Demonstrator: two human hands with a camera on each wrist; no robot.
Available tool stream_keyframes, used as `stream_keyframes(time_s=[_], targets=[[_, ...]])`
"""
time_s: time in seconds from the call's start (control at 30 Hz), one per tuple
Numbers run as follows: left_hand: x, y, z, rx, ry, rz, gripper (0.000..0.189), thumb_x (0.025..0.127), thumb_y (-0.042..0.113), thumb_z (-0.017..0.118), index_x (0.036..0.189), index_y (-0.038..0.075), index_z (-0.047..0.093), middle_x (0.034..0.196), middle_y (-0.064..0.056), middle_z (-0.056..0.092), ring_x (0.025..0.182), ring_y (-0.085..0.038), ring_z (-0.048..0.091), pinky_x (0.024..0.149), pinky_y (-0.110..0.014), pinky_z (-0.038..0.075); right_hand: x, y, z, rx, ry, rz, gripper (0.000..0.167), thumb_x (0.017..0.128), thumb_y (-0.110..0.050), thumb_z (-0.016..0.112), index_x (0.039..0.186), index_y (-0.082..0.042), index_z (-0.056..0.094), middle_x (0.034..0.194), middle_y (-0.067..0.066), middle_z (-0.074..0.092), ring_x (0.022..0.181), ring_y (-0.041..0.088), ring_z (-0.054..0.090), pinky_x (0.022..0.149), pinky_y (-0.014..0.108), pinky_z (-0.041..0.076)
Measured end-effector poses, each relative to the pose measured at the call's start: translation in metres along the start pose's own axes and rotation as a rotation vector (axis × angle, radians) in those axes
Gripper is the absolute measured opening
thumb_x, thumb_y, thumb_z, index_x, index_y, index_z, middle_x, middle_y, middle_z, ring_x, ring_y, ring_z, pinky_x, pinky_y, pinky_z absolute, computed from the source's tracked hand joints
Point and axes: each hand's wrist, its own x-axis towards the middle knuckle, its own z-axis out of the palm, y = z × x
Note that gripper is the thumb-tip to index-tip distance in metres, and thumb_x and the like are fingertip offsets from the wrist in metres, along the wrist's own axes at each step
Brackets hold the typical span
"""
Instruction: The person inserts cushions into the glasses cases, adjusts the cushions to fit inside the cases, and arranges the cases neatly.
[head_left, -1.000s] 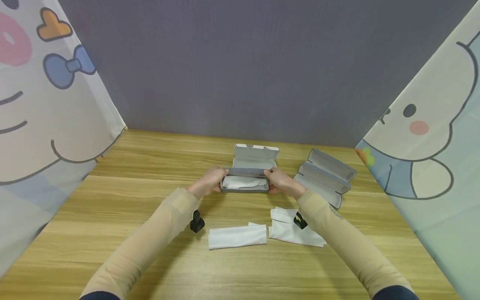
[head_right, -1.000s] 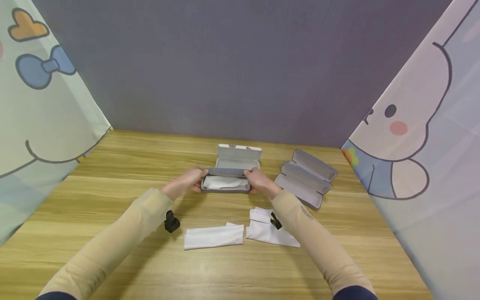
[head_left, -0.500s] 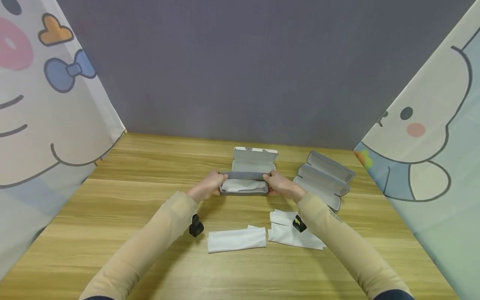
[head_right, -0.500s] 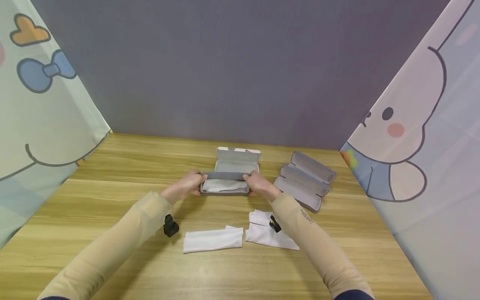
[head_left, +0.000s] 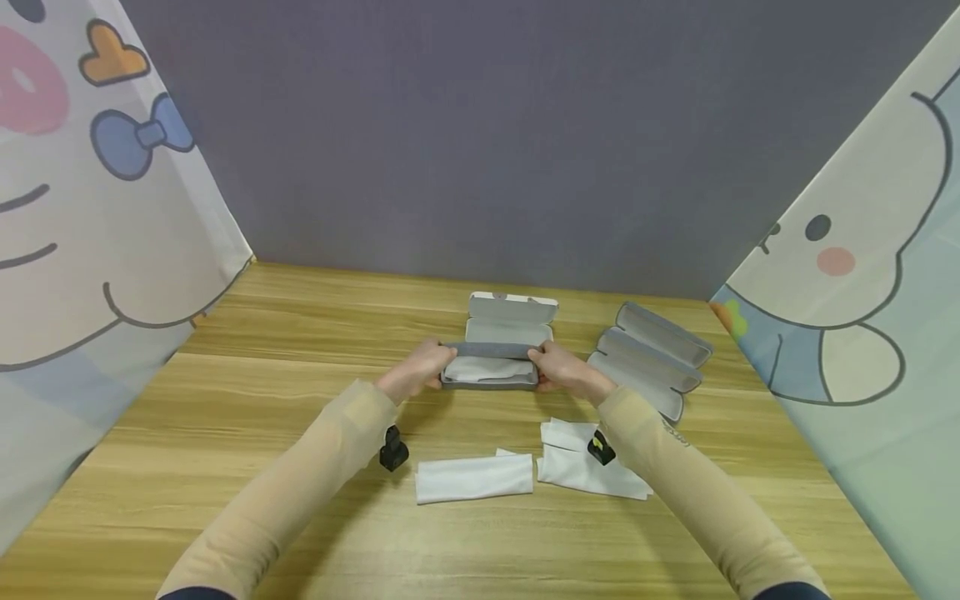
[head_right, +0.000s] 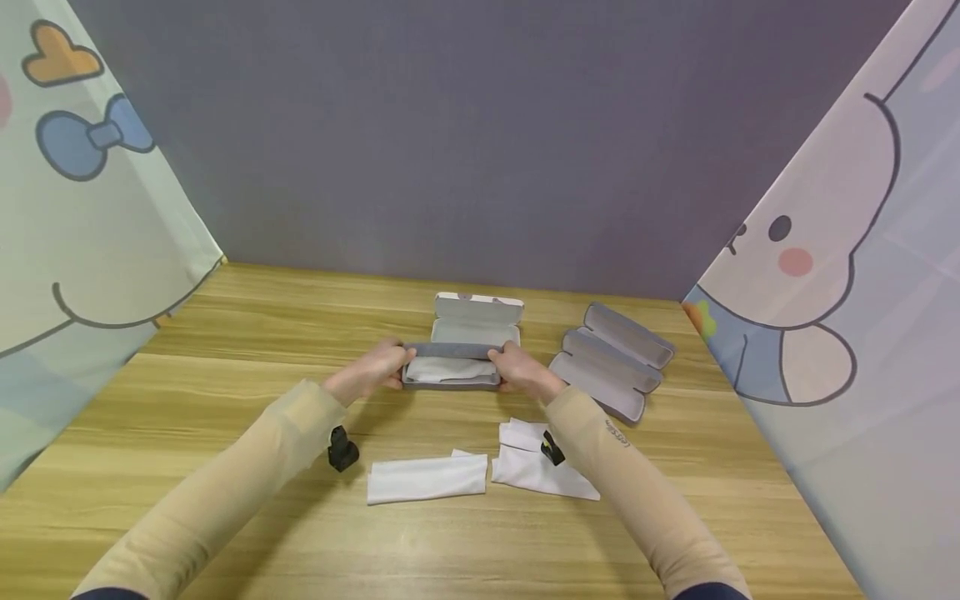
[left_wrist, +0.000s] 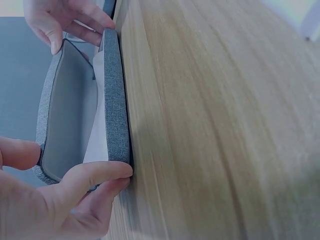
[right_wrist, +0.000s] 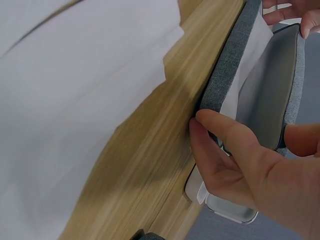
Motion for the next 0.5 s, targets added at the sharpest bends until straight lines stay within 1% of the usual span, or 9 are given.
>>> stream_keyframes(time_s=[0.2,0.4,0.5], targets=[[-0.0003,-0.0002,0.0004,0.003,0.001,-0.003,0.063,0.103,0.019,0.034,0.150,-0.009,0.004,0.157,-0.027,0.014,0.143,-0.043,0.022,0.110,-0.054,0.036,0.0004,0.0017,-0.0007,0.006,-0.009,-0.009,0.019,0.107,-0.021,0.026,0.105,-0.003,0.032,0.101,0.013,0.035,0.092,0.022,0.041,0.084,0.038,0.048],[-0.0009,-0.0007,0.0008,0.005,0.006,-0.004,0.061,0.102,0.018,0.034,0.149,-0.010,0.006,0.155,-0.028,0.017,0.142,-0.043,0.024,0.110,-0.054,0.036,-0.0013,0.0016,-0.0014,0.005,-0.025,-0.014,0.019,0.107,-0.020,0.026,0.105,-0.002,0.033,0.099,0.013,0.036,0.090,0.022,0.041,0.082,0.038,0.047],[-0.0010,-0.0009,0.0011,0.010,0.007,-0.006,0.061,0.103,0.018,0.034,0.149,-0.010,0.005,0.155,-0.028,0.015,0.142,-0.044,0.024,0.110,-0.054,0.036,-0.0014,0.0018,-0.0019,0.013,-0.032,-0.013,0.018,0.107,-0.020,0.027,0.103,-0.003,0.032,0.099,0.013,0.036,0.089,0.022,0.040,0.081,0.038,0.046]])
